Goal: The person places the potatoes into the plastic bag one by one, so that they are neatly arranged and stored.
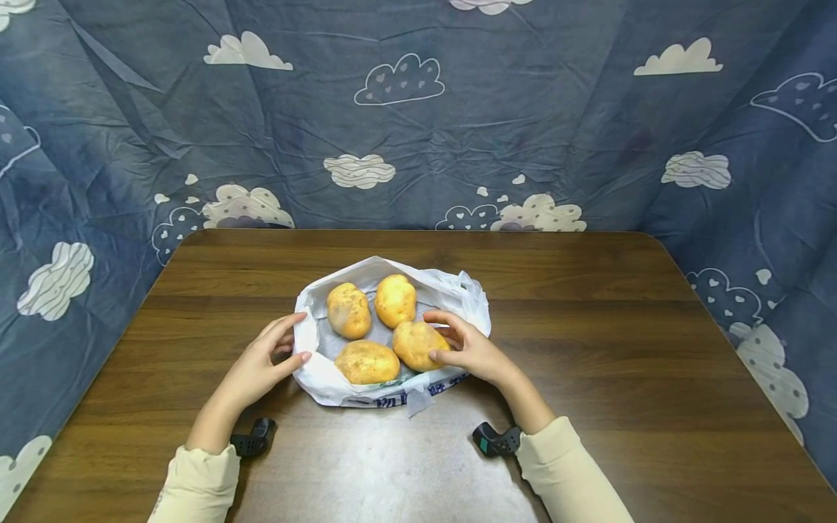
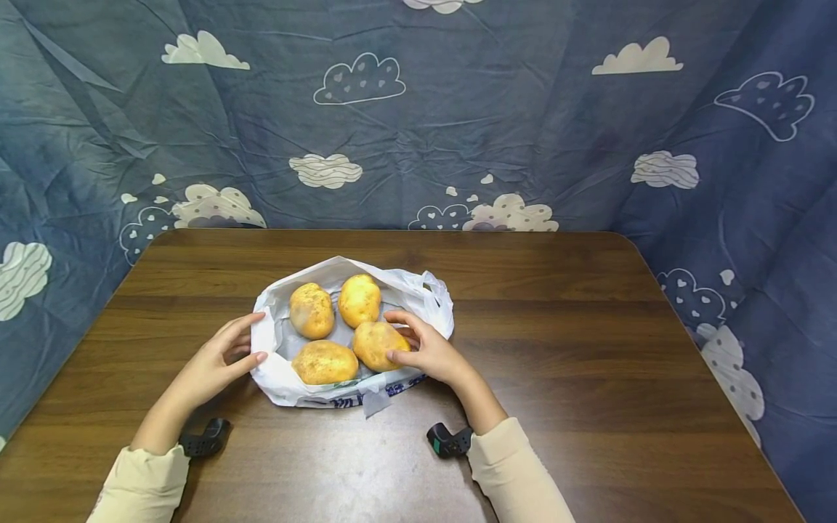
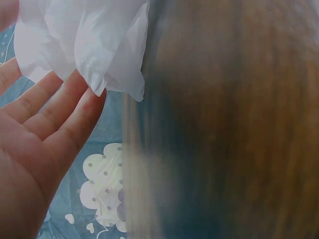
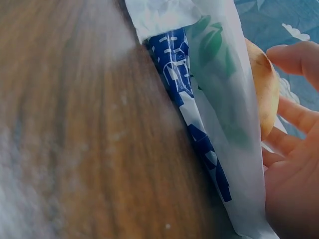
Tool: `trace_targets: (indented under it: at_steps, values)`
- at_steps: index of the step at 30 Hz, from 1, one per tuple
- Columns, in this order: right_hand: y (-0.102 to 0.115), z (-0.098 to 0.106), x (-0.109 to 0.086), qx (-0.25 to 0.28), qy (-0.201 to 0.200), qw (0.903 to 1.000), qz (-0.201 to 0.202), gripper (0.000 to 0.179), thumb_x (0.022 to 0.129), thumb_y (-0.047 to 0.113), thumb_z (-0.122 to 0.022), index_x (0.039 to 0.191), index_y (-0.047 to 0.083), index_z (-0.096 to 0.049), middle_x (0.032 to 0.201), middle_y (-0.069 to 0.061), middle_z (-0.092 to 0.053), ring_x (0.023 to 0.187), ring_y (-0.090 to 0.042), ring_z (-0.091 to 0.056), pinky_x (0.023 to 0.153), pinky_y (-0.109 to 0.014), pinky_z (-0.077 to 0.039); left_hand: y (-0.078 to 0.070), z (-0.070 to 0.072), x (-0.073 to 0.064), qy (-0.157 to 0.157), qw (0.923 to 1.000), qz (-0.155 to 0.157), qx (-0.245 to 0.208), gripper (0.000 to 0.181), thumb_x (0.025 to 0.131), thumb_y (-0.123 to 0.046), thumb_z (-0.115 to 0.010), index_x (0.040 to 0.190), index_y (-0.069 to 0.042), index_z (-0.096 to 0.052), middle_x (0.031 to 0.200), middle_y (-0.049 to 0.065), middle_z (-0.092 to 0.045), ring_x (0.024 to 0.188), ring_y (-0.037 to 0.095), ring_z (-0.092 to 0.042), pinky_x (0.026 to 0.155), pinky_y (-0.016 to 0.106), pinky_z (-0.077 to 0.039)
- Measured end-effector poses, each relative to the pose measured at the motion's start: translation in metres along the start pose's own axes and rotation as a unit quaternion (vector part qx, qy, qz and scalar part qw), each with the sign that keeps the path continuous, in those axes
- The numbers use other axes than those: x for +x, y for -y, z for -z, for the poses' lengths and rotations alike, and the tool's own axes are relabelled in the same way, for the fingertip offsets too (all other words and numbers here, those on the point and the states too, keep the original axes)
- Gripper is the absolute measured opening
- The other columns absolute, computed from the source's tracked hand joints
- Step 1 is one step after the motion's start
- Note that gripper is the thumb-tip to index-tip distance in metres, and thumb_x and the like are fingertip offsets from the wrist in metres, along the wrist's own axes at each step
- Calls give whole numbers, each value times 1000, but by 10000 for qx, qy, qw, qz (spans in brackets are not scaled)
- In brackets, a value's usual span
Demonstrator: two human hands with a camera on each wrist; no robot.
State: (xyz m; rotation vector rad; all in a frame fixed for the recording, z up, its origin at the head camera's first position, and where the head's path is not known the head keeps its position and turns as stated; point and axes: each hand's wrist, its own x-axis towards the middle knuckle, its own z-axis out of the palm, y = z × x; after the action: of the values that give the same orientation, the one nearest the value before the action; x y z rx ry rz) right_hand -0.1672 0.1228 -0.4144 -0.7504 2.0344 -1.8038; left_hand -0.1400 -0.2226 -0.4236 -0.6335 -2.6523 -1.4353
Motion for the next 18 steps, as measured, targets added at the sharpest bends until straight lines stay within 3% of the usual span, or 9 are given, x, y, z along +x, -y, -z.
trace_targets:
  at_steps: [7,13,18]
  values:
    - [-1,1,1,39,-27,10000,-31,53,80,-13,-56,127,-15,-33,130,-28,-37,118,-40,-37,98,-49,-31,1,0,0,-16,10000,2,16,57,83,-4,-63,134,-2,-38,130,20,-37,104,34,-51,86,45,-45]
    - [-11,2,3,-62,-238,9993,270,45,84,-8,-55,125,-12,-39,126,-28,-41,115,-37,-42,99,-44,-33,-1,0,0,-9,10000,12,9,58,82,-4,-64,134,-2,-38,129,20,-38,105,34,-50,86,44,-44]
    - [3,-1,2,-75,-528,9967,609,39,83,-13,-51,121,-15,-41,121,-32,-43,113,-44,-40,100,-47,-31,-1,0,0,-20,10000,10,4,58,82,-3,-64,133,-2,-38,129,20,-38,105,34,-51,86,44,-45]
